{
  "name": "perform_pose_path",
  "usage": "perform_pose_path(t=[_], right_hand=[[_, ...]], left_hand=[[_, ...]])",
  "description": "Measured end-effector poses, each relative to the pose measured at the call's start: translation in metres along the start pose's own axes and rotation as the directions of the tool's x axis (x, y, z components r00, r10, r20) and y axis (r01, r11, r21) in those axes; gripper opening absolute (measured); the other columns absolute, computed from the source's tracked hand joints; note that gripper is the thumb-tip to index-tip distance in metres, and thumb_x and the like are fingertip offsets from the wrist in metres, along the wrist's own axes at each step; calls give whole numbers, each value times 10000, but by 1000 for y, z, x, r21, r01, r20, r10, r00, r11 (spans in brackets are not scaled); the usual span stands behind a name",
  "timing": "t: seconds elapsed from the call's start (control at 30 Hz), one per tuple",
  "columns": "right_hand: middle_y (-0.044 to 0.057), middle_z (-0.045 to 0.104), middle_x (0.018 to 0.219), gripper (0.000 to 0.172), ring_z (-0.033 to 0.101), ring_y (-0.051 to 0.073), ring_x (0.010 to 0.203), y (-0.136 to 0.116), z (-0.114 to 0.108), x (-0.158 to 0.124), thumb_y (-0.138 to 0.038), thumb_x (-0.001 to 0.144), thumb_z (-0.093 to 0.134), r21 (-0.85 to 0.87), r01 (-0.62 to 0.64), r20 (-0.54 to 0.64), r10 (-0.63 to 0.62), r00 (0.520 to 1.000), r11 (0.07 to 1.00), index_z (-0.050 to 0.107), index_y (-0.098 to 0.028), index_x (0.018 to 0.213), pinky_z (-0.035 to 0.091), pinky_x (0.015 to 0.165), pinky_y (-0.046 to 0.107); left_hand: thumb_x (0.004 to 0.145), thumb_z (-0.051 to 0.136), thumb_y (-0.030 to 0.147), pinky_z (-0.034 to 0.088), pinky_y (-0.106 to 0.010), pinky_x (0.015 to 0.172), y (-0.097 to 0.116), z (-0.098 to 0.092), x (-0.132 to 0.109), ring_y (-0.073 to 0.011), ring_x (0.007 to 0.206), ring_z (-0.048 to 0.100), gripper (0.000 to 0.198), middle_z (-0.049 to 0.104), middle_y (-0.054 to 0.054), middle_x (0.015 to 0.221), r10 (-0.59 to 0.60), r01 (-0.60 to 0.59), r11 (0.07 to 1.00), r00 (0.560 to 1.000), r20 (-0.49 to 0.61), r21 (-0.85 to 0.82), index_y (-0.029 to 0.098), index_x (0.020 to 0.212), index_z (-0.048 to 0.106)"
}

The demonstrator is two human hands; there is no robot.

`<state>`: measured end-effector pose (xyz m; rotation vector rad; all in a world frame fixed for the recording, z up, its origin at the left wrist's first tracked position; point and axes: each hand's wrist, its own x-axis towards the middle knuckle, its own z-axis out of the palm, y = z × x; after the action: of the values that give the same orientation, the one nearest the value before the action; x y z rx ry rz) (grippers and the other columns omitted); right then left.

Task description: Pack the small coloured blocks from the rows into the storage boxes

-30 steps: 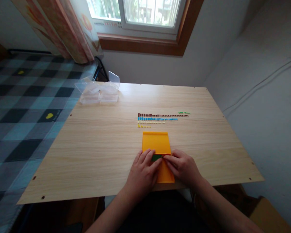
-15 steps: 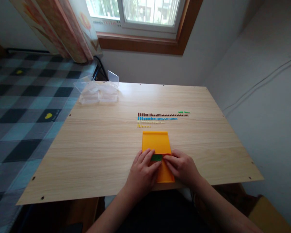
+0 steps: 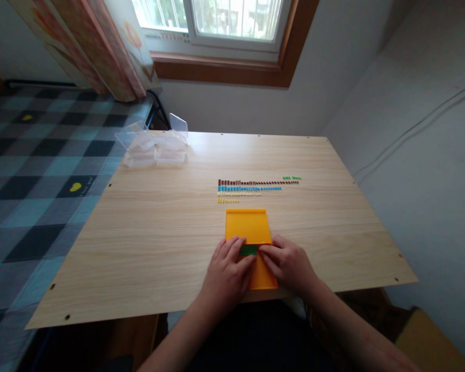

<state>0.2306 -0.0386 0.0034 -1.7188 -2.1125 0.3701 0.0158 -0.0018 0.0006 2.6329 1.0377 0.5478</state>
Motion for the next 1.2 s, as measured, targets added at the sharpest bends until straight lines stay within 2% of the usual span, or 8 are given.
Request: perform_pose_path(t=[0.2,0.43,0.77,1.03,1.2], right_hand=[[62,669,938,197,637,201,835,-4,0,1,-240,960,605,-30,-62,30,63,998,998,786,-250,1036,475,724,294],[63,666,934,214,638,194,827,-2,2,0,-242,974,582,4,-50,1,50,999,999,786,-243,1035,484,727,290],[65,668,965,211,647,198,852,-4,1,1,-220,979,587,36,-72,39,71,997,997,779,-231,1065,510,762,298],[76,659,960,217,637,205,862,-3,1,1,-189,974,566,109,-71,29,68,997,992,768,-205,1051,518,785,312],[69,652,953,210,643,196,843,-1,2,-2,-209,969,571,162,-55,36,50,998,985,776,-215,1016,525,776,308]], left_hand=[[941,613,234,459,-598,1118,0,0,1,-345,1295,586,230,633,-161,1388,-3,3,1000,999,-32,-13,247,1090,788],[964,578,221,475,-588,1111,0,1,0,-333,1296,597,232,644,-155,1391,-3,2,1000,998,-60,-17,230,1075,782],[949,570,204,459,-594,1128,-1,1,0,-340,1298,597,212,649,-158,1387,-17,15,999,999,-41,-39,197,1026,767],[932,652,264,456,-634,1104,-4,1,-1,-358,1310,570,241,608,-153,1419,12,-13,999,999,-33,-32,298,1127,791],[927,677,286,457,-629,1104,-5,2,-1,-358,1301,573,240,605,-152,1412,7,-7,1000,1000,-26,-21,318,1136,793]])
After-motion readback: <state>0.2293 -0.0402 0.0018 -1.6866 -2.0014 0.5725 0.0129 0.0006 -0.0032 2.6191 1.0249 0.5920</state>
